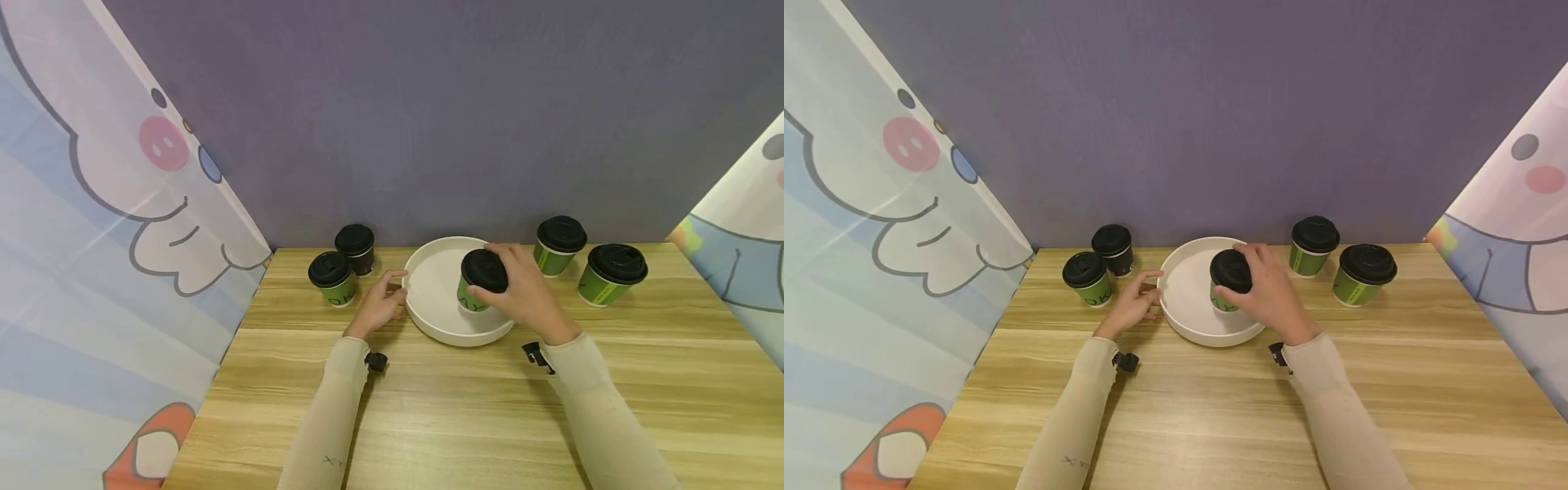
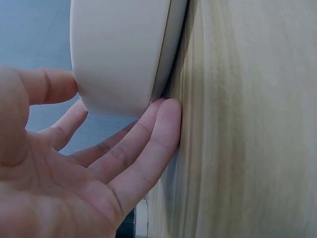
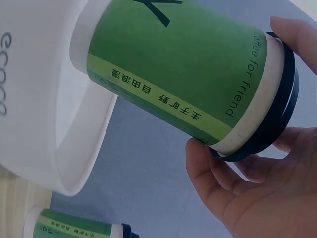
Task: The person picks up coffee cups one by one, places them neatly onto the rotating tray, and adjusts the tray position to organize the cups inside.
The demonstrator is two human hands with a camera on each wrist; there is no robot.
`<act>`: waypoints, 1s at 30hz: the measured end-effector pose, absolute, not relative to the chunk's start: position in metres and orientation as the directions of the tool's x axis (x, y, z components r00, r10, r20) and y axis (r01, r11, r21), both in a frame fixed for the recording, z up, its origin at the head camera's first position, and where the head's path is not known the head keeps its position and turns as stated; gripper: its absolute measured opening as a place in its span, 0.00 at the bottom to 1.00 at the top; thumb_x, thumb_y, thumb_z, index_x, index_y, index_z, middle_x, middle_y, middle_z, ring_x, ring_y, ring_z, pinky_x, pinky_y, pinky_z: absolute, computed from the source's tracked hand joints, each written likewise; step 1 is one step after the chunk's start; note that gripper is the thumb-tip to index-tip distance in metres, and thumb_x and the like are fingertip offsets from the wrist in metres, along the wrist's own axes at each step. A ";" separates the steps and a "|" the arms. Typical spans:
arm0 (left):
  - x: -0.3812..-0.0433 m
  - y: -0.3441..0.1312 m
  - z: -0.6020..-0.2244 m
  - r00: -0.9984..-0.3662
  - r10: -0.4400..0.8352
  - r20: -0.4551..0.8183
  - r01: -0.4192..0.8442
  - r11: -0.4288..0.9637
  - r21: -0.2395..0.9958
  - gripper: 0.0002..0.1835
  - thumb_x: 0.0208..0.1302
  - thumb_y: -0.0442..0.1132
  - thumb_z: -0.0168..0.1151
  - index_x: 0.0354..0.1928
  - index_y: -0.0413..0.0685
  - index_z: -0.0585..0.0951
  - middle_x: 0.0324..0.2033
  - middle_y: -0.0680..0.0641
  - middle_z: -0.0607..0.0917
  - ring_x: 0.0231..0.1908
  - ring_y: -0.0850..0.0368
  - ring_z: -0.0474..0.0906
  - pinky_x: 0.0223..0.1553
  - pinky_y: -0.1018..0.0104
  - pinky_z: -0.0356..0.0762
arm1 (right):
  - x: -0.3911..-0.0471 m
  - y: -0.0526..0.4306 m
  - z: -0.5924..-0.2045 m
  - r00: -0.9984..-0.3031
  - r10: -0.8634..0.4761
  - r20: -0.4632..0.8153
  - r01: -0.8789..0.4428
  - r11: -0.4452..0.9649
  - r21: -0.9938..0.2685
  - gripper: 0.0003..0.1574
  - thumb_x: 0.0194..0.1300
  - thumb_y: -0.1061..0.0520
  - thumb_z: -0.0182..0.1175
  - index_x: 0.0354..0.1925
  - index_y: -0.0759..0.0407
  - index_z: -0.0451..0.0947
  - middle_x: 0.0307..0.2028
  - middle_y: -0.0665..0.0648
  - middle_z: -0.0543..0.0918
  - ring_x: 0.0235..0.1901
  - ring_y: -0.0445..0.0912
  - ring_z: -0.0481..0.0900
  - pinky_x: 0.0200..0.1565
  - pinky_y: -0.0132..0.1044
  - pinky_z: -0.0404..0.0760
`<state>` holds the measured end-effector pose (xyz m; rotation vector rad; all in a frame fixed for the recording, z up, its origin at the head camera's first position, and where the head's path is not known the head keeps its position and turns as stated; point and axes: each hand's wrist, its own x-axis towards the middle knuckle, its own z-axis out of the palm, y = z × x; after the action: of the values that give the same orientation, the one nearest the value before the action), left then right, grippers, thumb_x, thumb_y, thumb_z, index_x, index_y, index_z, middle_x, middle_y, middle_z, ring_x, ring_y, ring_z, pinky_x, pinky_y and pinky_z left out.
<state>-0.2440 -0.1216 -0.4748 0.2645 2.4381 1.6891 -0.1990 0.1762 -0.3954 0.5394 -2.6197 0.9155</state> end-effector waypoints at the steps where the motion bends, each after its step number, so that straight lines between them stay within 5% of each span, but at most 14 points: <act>1: -0.244 -0.122 -0.475 -0.971 0.236 -0.033 0.052 0.346 0.937 0.24 0.77 0.39 0.54 0.72 0.54 0.71 0.54 0.36 0.83 0.45 0.49 0.83 0.33 0.56 0.87 | -0.199 0.174 -0.396 -0.879 -0.249 0.407 -0.448 0.725 -0.524 0.52 0.57 0.45 0.77 0.71 0.64 0.67 0.67 0.70 0.70 0.66 0.65 0.67 0.63 0.65 0.69; 30: -0.243 -0.121 -0.472 -0.970 0.239 -0.043 0.050 0.368 0.928 0.24 0.78 0.40 0.54 0.72 0.57 0.71 0.54 0.38 0.83 0.45 0.49 0.83 0.34 0.55 0.87 | -0.194 0.140 -0.414 -0.872 -0.383 0.306 -0.489 0.716 -0.498 0.54 0.59 0.37 0.74 0.74 0.56 0.64 0.70 0.62 0.70 0.67 0.62 0.71 0.66 0.61 0.71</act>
<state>-0.2430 -0.1214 -0.4722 0.2612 2.4533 1.6552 -0.1943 0.1399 -0.4140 0.7027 -2.7397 0.8719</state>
